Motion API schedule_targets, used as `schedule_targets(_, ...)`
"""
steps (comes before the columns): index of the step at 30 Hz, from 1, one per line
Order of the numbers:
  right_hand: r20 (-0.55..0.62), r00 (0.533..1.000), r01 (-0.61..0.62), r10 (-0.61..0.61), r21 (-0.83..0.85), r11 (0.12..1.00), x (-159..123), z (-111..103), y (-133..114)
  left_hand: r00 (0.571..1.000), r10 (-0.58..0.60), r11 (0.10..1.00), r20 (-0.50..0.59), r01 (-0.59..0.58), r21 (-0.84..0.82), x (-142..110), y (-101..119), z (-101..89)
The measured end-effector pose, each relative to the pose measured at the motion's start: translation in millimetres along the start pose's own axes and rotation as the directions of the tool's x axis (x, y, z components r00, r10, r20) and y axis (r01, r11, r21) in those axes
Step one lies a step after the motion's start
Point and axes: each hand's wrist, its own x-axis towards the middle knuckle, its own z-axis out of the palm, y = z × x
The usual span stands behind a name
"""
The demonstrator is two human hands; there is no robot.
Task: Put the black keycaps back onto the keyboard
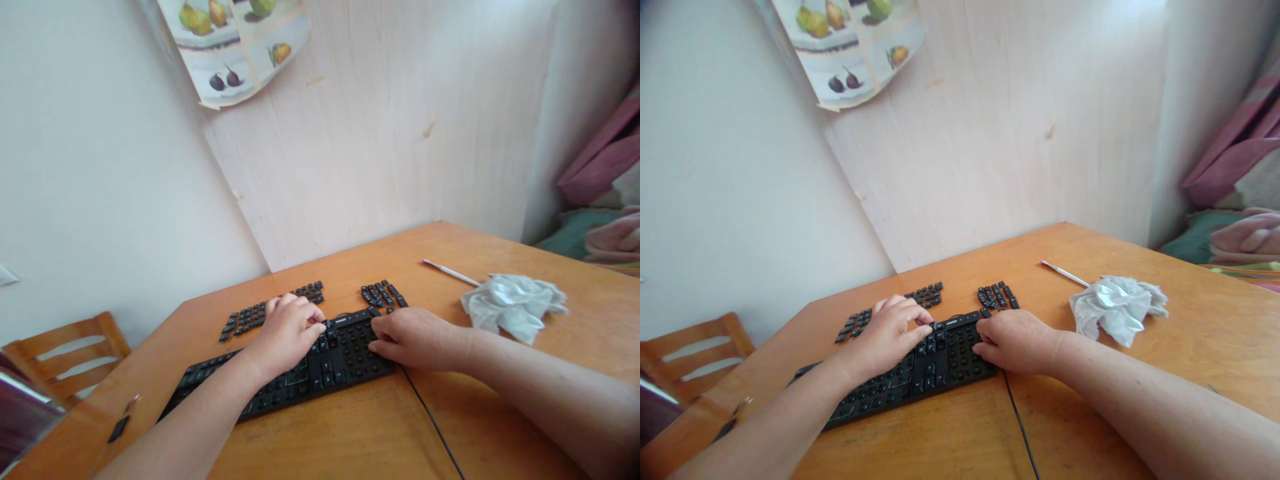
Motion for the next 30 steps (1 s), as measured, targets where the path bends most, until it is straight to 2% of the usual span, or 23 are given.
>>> schedule_targets(5, 0.008, 1.0, -0.007, 0.006, 0.012, 1.0, 0, 0, 1, 1.0, -0.003, 1.0, 0.029, 0.004, -0.025, -14, 11, 4.6)
schedule_targets(13, -0.012, 1.0, 0.001, -0.001, 0.015, 1.0, -1, 0, 1, 0.999, -0.023, 1.0, 0.035, 0.023, 0.0, -14, 13, 17.4)
schedule_targets(25, 0.0, 1.0, -0.001, 0.001, 0.009, 1.0, -2, -2, 0, 0.997, -0.002, 0.992, 0.077, -0.008, 0.125, -10, 24, 10.3)
schedule_targets(30, -0.009, 1.0, 0.008, -0.008, 0.001, 1.0, -1, 0, 1, 0.995, 0.053, 0.978, 0.088, -0.07, 0.198, -10, 33, 6.0)
